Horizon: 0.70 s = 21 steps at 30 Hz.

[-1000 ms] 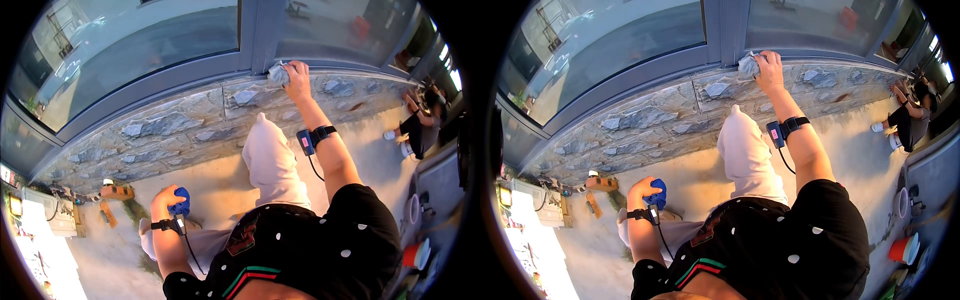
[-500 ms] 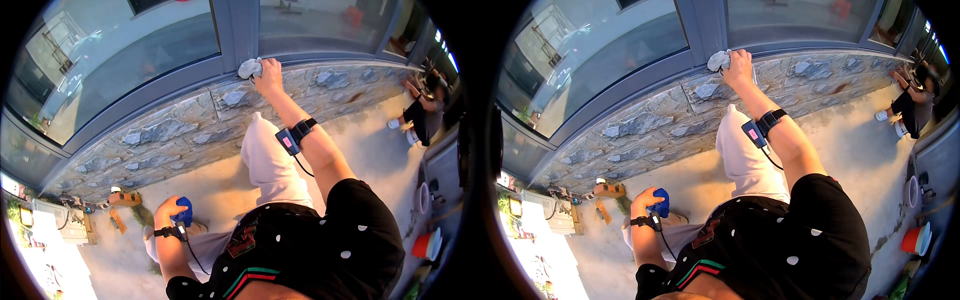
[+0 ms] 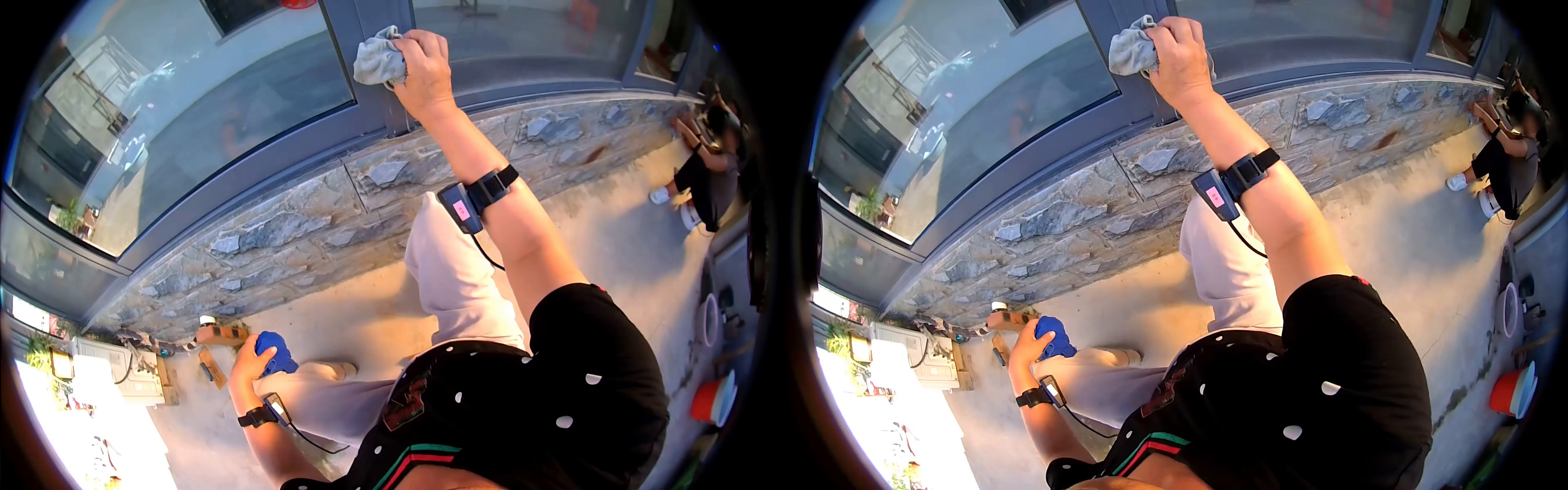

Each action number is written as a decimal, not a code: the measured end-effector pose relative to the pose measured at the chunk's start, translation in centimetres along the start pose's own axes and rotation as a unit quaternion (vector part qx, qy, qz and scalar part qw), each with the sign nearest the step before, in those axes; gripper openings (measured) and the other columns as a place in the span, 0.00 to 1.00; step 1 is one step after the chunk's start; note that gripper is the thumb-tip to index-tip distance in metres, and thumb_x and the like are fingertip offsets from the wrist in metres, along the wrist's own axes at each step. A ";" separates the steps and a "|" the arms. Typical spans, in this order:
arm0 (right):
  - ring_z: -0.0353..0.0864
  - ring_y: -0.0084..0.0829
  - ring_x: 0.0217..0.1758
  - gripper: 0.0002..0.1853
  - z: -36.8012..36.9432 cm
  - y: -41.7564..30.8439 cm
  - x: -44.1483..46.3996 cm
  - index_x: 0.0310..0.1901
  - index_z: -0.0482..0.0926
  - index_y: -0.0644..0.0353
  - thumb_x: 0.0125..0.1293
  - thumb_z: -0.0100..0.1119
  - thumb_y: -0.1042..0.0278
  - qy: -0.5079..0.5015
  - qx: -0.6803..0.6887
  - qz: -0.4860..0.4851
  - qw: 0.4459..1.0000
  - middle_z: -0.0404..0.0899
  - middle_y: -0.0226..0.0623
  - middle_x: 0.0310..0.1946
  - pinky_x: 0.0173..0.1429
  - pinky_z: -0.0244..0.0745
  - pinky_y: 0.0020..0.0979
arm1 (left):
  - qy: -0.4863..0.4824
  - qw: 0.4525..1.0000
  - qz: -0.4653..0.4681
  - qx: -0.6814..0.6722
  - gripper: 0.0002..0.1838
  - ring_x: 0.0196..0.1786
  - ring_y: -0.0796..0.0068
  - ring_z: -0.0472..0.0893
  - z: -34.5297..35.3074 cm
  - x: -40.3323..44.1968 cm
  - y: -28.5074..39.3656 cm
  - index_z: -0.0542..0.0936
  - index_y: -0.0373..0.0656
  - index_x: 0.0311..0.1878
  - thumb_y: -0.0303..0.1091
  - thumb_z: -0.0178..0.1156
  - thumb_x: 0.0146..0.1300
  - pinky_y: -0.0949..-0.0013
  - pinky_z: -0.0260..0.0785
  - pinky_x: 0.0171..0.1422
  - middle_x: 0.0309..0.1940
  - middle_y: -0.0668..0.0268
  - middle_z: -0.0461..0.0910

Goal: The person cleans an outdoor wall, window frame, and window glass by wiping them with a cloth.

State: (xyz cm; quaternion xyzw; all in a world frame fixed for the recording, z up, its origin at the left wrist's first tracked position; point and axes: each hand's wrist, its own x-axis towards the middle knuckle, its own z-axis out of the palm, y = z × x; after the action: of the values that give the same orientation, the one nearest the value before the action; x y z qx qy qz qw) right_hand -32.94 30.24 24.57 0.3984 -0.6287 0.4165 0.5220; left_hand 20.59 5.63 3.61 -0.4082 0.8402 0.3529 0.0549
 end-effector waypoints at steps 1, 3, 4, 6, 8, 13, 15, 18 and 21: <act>0.71 0.48 0.53 0.24 -0.1 -0.1 -2.0 0.45 0.78 0.59 0.39 0.65 0.81 -0.021 0.009 0.010 1.000 0.74 0.40 0.47 0.57 0.70 0.40 | 0.030 0.994 0.015 -0.104 0.30 0.52 0.66 0.79 1.3 0.8 -3.0 0.71 0.37 0.60 0.39 0.70 0.57 0.65 0.70 0.58 0.49 0.56 0.80; 0.72 0.47 0.52 0.22 -0.8 -0.1 -6.9 0.42 0.79 0.59 0.40 0.65 0.81 -0.070 0.012 0.012 0.997 0.74 0.40 0.46 0.57 0.71 0.41 | 0.024 0.983 0.003 -0.184 0.30 0.53 0.67 0.78 2.0 0.4 -4.1 0.71 0.37 0.60 0.38 0.69 0.58 0.65 0.70 0.59 0.50 0.58 0.80; 0.72 0.46 0.51 0.20 -1.1 0.2 -8.9 0.40 0.80 0.59 0.41 0.65 0.81 -0.099 0.007 0.002 0.995 0.74 0.39 0.46 0.56 0.71 0.41 | 0.020 0.964 -0.008 -0.265 0.30 0.54 0.68 0.78 2.3 0.3 -4.2 0.71 0.37 0.61 0.37 0.69 0.58 0.66 0.69 0.60 0.51 0.59 0.79; 0.72 0.46 0.51 0.18 -1.7 0.4 -10.9 0.40 0.80 0.60 0.42 0.64 0.81 -0.121 0.001 -0.010 0.993 0.74 0.39 0.45 0.57 0.71 0.41 | 0.028 0.949 -0.030 -0.312 0.32 0.55 0.69 0.77 1.9 -0.3 -3.3 0.71 0.38 0.62 0.36 0.71 0.55 0.67 0.68 0.62 0.53 0.61 0.78; 0.73 0.45 0.51 0.17 -1.8 0.7 -11.2 0.40 0.80 0.60 0.44 0.62 0.81 -0.143 -0.002 -0.027 0.989 0.74 0.39 0.45 0.57 0.71 0.41 | -0.054 0.948 -0.051 -0.311 0.34 0.56 0.70 0.76 1.9 -0.6 -3.9 0.70 0.38 0.62 0.34 0.73 0.53 0.66 0.68 0.63 0.54 0.61 0.77; 0.73 0.45 0.51 0.17 -3.1 1.1 -8.9 0.42 0.80 0.60 0.46 0.62 0.79 -0.227 -0.005 -0.050 0.973 0.74 0.40 0.45 0.56 0.71 0.40 | -0.140 0.965 -0.047 -0.215 0.32 0.51 0.72 0.80 1.3 -1.8 -0.8 0.77 0.43 0.57 0.32 0.76 0.46 0.66 0.71 0.60 0.47 0.67 0.83; 0.73 0.45 0.51 0.18 -3.4 1.7 -5.3 0.42 0.79 0.59 0.46 0.62 0.79 -0.181 -0.016 -0.064 0.981 0.74 0.40 0.45 0.56 0.71 0.41 | -0.127 0.971 -0.046 -0.199 0.31 0.50 0.72 0.80 1.5 -1.7 -1.6 0.77 0.42 0.57 0.31 0.76 0.46 0.66 0.72 0.59 0.47 0.67 0.83; 0.73 0.45 0.52 0.19 -2.9 2.8 2.9 0.43 0.79 0.58 0.45 0.64 0.79 -0.050 -0.042 -0.077 0.995 0.74 0.40 0.45 0.54 0.72 0.42 | -0.112 0.977 -0.051 -0.175 0.31 0.50 0.72 0.81 1.6 -1.6 -2.0 0.77 0.42 0.57 0.31 0.75 0.47 0.66 0.74 0.58 0.47 0.65 0.83; 0.72 0.48 0.53 0.18 -3.7 0.9 12.5 0.44 0.77 0.59 0.49 0.60 0.80 0.019 -0.060 -0.072 0.995 0.73 0.42 0.47 0.56 0.71 0.42 | -0.173 0.969 -0.082 -0.157 0.32 0.51 0.70 0.80 1.5 -0.9 -2.8 0.77 0.43 0.58 0.36 0.75 0.47 0.64 0.72 0.59 0.49 0.64 0.82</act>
State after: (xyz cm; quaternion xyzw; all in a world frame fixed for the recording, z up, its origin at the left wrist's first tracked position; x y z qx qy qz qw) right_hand -34.33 33.15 37.25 0.4029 -0.6120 0.3466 0.5857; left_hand 22.92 5.98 1.31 -0.4121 0.7155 0.5400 0.1632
